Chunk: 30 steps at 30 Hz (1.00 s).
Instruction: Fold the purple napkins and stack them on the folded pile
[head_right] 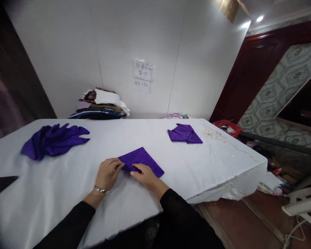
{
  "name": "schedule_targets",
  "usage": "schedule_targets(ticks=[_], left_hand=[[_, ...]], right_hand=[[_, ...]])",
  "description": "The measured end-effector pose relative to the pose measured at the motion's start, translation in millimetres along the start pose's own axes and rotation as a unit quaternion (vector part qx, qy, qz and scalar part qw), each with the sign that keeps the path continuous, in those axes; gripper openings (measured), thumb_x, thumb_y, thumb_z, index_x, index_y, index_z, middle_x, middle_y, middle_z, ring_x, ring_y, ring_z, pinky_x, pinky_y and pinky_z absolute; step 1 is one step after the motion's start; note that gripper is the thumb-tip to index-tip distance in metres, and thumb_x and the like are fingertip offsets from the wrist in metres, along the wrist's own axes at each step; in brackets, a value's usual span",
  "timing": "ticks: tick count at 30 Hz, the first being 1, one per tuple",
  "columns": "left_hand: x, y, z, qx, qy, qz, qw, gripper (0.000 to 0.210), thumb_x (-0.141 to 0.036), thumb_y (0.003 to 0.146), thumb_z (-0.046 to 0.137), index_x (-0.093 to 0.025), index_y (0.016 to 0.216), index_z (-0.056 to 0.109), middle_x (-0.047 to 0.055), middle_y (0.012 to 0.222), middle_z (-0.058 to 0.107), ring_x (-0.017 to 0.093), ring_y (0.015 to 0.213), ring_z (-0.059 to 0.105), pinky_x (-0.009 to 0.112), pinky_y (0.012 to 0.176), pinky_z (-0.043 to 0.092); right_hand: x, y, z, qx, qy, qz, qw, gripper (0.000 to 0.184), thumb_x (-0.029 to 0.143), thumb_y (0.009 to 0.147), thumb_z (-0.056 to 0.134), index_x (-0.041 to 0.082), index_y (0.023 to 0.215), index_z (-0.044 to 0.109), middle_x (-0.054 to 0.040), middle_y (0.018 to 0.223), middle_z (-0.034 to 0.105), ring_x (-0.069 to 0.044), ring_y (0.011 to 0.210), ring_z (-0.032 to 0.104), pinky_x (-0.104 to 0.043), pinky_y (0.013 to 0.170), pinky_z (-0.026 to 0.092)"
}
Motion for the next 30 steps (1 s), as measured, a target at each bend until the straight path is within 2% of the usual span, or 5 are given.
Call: schedule_targets(ticks=[4,9,16,22,30], left_hand=[[7.0,1.2,1.8,-0.003,0.009,-0.005,1.000,0.020,-0.032,0.083,0.051,-0.023,0.077,0.068,0.005,0.087,0.069,0.022,0.086,0.060,0.035,0.079,0.042],[8.3,0.9,0.8,-0.018,0.017,0.013,1.000,0.022,-0.033,0.085,0.050,-0.022,0.075,0.066,0.006,0.084,0.068,0.023,0.085,0.060,0.036,0.077,0.041],[0.9,-2.7,11.6,0.034,-0.005,0.021,0.999,0.023,-0.034,0.088,0.043,-0.022,0.078,0.061,0.005,0.084,0.067,0.021,0.083,0.059,0.035,0.078,0.042],[11.9,-5.1,22.5,0.056,-0.050,-0.027,0.997,0.019,-0.031,0.089,0.039,-0.023,0.083,0.055,0.003,0.084,0.068,0.020,0.082,0.062,0.033,0.079,0.046],[2.9,-2.4,4.7,-0.047,-0.056,0.051,0.996,0.017,-0.026,0.088,0.041,-0.020,0.077,0.052,0.009,0.097,0.068,0.023,0.095,0.061,0.040,0.085,0.044]], right_hand=[[6.6,-2.5,9.7,0.031,-0.197,-0.104,0.974,0.033,0.028,0.074,0.066,0.037,0.106,0.066,-0.0002,0.104,0.066,-0.027,0.100,0.057,-0.042,0.092,0.038],[-2.6,1.6,15.6,0.021,-0.270,-0.094,0.958,0.012,0.023,0.072,0.066,0.031,0.079,0.069,0.0007,0.078,0.062,-0.022,0.076,0.056,-0.036,0.076,0.040],[-5.0,12.5,-13.1,-0.136,-0.073,-0.048,0.987,0.009,0.018,0.071,0.061,0.027,0.073,0.062,0.0018,0.086,0.064,-0.020,0.085,0.057,-0.034,0.081,0.041],[4.3,-5.8,15.8,0.062,0.048,-0.006,0.997,0.024,0.021,0.065,0.069,0.029,0.086,0.061,0.0029,0.101,0.063,-0.021,0.105,0.053,-0.036,0.093,0.035],[-12.2,2.3,11.4,0.037,0.151,0.052,0.986,0.034,0.023,0.059,0.074,0.030,0.092,0.067,0.0059,0.069,0.055,-0.012,0.061,0.046,-0.025,0.059,0.033]])
Point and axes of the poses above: each hand's wrist, its own y-axis towards the middle knuckle, its own z-axis out of the palm, x = y × z, the point moved 6 cm from there along y, towards the middle knuckle
